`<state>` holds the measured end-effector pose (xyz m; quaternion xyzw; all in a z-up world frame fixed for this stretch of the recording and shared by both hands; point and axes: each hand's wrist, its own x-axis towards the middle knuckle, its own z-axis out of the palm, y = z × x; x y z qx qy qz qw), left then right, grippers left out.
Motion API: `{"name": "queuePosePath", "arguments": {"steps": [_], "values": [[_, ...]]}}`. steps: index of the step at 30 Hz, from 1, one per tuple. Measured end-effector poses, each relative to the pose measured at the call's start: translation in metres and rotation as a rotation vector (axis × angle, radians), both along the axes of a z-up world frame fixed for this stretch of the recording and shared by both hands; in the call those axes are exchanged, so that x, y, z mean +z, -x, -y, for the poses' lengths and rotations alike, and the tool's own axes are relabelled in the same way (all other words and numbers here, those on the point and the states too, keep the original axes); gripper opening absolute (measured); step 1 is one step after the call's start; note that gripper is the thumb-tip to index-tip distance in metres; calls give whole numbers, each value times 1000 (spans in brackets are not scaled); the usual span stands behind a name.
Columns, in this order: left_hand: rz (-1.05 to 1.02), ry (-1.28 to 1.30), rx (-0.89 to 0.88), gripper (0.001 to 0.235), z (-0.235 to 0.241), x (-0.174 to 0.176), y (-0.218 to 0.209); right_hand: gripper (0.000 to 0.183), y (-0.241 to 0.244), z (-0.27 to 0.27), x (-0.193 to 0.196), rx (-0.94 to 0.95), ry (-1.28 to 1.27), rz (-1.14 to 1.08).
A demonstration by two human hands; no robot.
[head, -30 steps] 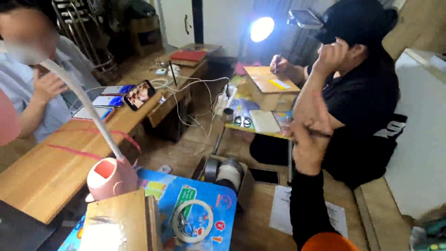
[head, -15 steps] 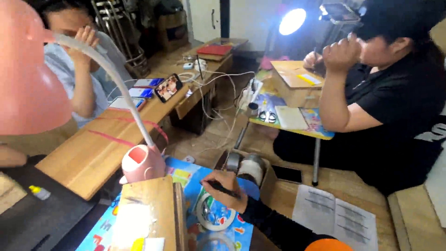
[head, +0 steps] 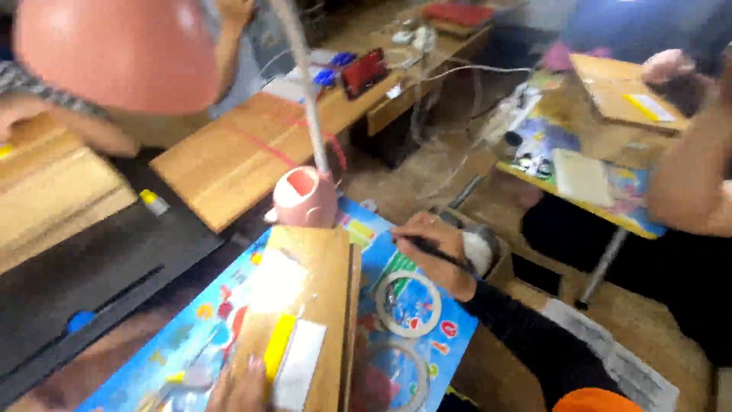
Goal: The person uses a fine brush to paint white lines on a small wooden board. They repeatedly dip the brush into a small container and apply paint to specific areas of the board, working steadily throughout the clip.
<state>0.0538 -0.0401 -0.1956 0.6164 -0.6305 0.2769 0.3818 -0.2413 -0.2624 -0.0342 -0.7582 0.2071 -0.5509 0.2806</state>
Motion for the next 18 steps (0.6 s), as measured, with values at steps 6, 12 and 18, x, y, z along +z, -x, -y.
{"name": "queuePosePath", "arguments": {"steps": [6, 12, 18], "values": [[-35, -413, 196, 110, -29, 96, 34, 16, -48, 9, 1, 142, -508, 31], [-12, -365, 110, 92, -32, 126, 38, 13, -85, -5, 12, 155, -464, -90], [28, -461, 75, 92, -34, 138, 38, 10, -97, -6, 18, 90, -277, -313]]}}
